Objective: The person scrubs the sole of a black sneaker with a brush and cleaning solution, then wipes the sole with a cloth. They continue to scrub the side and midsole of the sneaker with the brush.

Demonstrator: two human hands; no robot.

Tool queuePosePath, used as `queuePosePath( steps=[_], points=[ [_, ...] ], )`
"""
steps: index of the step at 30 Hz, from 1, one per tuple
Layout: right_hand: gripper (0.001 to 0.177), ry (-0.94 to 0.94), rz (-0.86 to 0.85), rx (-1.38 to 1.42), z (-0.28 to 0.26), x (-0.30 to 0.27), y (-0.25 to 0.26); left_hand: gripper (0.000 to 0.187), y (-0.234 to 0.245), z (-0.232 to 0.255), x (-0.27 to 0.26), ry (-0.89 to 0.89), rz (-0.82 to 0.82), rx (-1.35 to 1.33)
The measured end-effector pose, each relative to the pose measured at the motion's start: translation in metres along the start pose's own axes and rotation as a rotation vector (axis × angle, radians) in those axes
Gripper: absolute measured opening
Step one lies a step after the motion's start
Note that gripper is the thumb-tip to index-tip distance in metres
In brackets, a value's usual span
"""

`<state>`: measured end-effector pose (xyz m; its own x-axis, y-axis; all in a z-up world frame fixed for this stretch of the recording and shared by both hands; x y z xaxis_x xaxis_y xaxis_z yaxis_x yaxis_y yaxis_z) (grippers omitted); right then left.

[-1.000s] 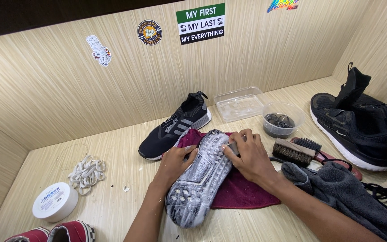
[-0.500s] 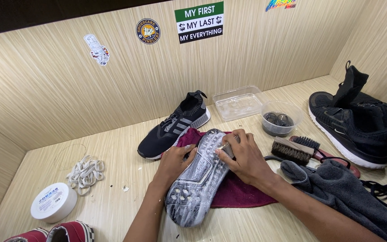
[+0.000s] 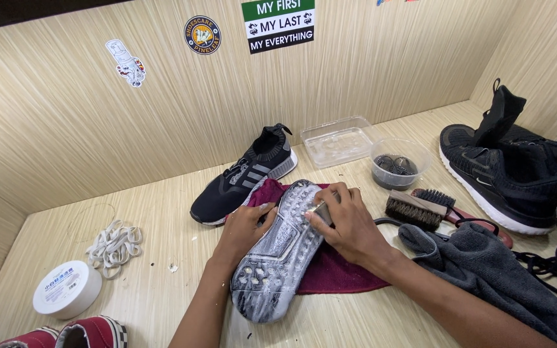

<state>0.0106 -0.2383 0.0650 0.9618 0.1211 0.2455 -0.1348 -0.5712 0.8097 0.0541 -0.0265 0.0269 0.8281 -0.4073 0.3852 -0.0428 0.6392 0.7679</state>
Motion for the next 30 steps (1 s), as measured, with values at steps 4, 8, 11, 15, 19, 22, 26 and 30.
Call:
queuePosePath(
  steps=[4,8,11,15,19,22,26,30],
  points=[
    [0.056,0.309,-0.076,-0.106,-0.067,-0.074,-0.013,0.036,-0.003,-0.004,0.001,-0.023,0.031,0.046],
    [0.028,0.789,-0.045,0.058,-0.103,-0.112,-0.013,0.036,-0.001,-0.001,-0.002,-0.052,0.039,0.025],
    [0.045,0.398,-0.04,0.041,-0.052,-0.04,-0.006,0.033,0.005,0.005,-0.002,-0.088,0.043,0.008],
    [0.06,-0.024,0.064,-0.095,0.011,0.003,-0.002,0.037,-0.001,-0.001,-0.003,-0.07,0.039,0.005],
    [0.06,0.413,0.032,-0.12,-0.07,-0.076,-0.019,0.029,0.007,0.007,-0.003,-0.119,0.049,-0.056],
    [0.065,0.763,-0.059,-0.027,-0.114,-0.113,-0.023,0.029,0.009,0.01,-0.002,-0.133,0.047,-0.045],
    [0.062,0.41,-0.019,-0.073,-0.036,-0.026,-0.018,0.028,0.008,0.013,-0.005,-0.164,0.068,-0.053],
    [0.059,0.075,-0.002,-0.079,0.031,0.006,-0.01,0.029,0.005,0.009,-0.003,-0.145,0.022,-0.048]
  ],
)
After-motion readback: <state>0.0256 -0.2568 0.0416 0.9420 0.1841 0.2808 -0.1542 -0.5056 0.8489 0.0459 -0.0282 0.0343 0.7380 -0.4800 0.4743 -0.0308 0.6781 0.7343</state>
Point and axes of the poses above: each hand's wrist, its own x-axis towards the middle knuckle, its own y-axis out of the back of the hand, z = x × y, the point moved 6 cm from there along x, towards the middle knuckle, and after that the axes turned 8 degrees about -y, right-handed, at the moved point
